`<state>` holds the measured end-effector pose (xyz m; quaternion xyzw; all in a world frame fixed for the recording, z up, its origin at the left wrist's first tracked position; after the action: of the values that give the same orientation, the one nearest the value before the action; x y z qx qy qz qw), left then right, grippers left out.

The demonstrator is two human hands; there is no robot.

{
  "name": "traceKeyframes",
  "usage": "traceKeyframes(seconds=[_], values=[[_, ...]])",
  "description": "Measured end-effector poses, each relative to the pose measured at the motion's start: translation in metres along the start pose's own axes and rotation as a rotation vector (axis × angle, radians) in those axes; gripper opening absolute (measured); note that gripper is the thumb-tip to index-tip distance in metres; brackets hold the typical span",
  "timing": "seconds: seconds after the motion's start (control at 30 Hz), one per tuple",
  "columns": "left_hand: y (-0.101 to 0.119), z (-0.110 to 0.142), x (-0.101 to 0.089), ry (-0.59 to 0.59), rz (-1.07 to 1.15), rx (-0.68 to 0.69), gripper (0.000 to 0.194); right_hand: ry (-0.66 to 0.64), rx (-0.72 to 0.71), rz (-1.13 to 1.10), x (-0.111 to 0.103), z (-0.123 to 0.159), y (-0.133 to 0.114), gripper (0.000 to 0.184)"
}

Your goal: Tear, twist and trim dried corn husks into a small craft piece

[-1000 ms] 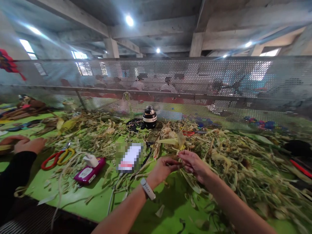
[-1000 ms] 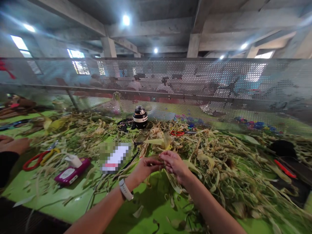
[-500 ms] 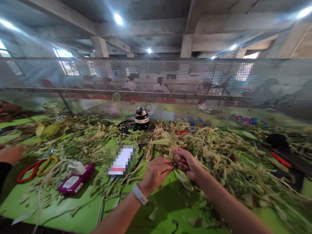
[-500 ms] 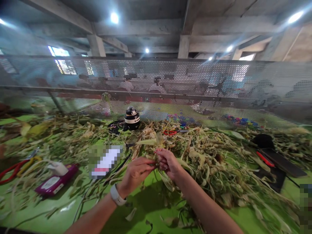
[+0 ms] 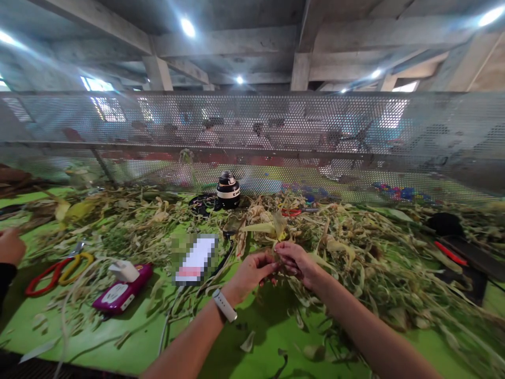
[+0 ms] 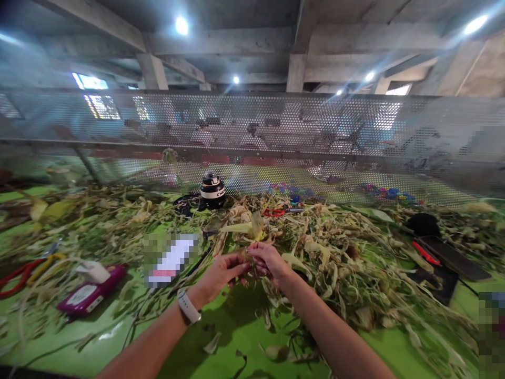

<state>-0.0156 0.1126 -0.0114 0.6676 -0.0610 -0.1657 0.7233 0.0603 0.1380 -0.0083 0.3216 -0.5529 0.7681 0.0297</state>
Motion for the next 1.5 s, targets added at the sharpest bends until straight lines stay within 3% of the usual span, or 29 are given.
traceKeyframes(seconds=[0.2, 0.33, 0.43, 0.67, 0.97, 1.13, 1.23, 1.3, 1.37, 1.5], values=[[-0.017, 0.003, 0.005, -0.11, 0.041, -0.168, 0.031, -0.186, 0.061, 0.342, 0.006, 0.011, -0.02, 0.019], [-0.018, 0.004, 0.005, -0.119, 0.018, -0.192, 0.031, -0.171, -0.017, 0.445, 0.002, 0.021, -0.052, 0.019], [-0.015, 0.008, 0.013, -0.209, -0.018, -0.196, 0.029, -0.156, -0.093, 0.463, 0.004, 0.022, -0.063, 0.017], [-0.012, 0.025, 0.032, -0.435, 0.007, -0.205, 0.019, -0.131, -0.266, 0.539, 0.012, 0.008, -0.046, 0.014], [-0.009, 0.027, 0.036, -0.495, 0.212, -0.246, 0.019, -0.114, -0.263, 0.649, 0.005, 0.001, -0.034, 0.007], [-0.019, 0.02, 0.034, -0.416, 0.22, -0.263, 0.02, -0.102, -0.32, 0.778, 0.008, 0.002, -0.036, 0.01], [-0.019, 0.013, 0.024, -0.285, 0.252, -0.25, 0.024, 0.058, -0.491, 0.991, 0.01, 0.015, -0.061, 0.023], [-0.017, 0.008, 0.016, -0.197, 0.275, -0.224, 0.027, 0.185, -0.585, 1.174, 0.015, 0.028, -0.078, 0.021], [-0.014, 0.006, 0.01, -0.135, 0.298, -0.202, 0.029, 0.169, -0.542, 1.307, 0.024, 0.034, -0.079, 0.034], [-0.012, 0.004, 0.008, -0.075, 0.344, -0.173, 0.031, -0.016, -0.29, 1.4, 0.03, 0.038, -0.046, 0.049]])
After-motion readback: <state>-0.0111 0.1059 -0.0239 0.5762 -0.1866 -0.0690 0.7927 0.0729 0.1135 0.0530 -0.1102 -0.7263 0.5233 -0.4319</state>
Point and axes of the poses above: each hand's wrist, its own z-axis away from the middle knuckle, its own x-axis out of the palm, y = z × x, the point moved 10 cm from there along -z, towards the middle knuckle, and after that the axes turned 15 degrees about -z, right-handed, at the moved point
